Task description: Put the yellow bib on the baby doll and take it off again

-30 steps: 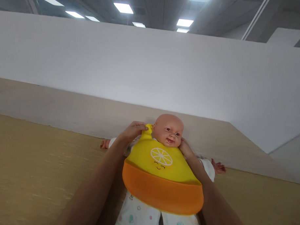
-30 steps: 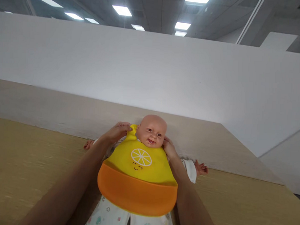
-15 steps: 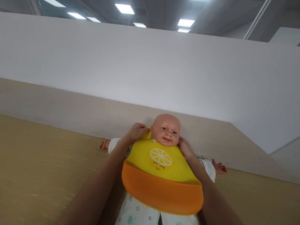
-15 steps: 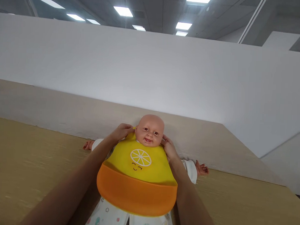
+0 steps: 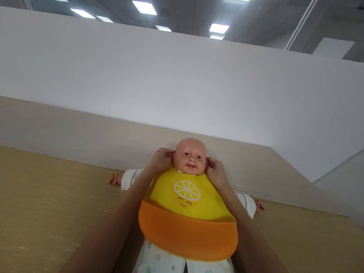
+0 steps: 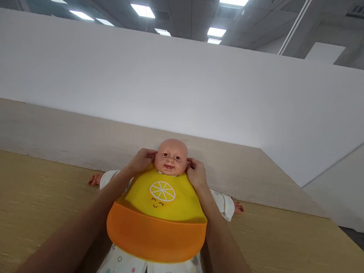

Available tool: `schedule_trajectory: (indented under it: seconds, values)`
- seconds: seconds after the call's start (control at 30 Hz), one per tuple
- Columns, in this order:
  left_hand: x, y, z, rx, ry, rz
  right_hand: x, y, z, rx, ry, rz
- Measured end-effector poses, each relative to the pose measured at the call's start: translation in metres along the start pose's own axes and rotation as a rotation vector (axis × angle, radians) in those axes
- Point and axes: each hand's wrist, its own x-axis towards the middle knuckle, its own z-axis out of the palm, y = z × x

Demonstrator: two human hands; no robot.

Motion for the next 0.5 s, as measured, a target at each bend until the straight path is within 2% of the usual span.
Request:
schedule_trajectory:
  seconds: [0.1,0.27,0.4,0.5]
  values:
    - [0.0014,-0.0002,-0.0014,0.063,0.043,0.006,0.0005,-0.0014,0.0005,-0.067,0.006,-0.064]
    - [-0.0006,0.003,0.0001,0.009,0.083,-0.052,0.0008,0.0012,0.0014,-0.072,0.022,-0.08]
    - [-0.0018,-0.0003,0.0029,-0.064,0.062,-0.046,0.0018,0.0048,0.002,-0.083,0.053,-0.099]
    - [-0.0005,-0.0046,0.0036,-0.038,0.049,-0.042,0.0014,0.0047,0.0025,-0.146,0.054,-0.121]
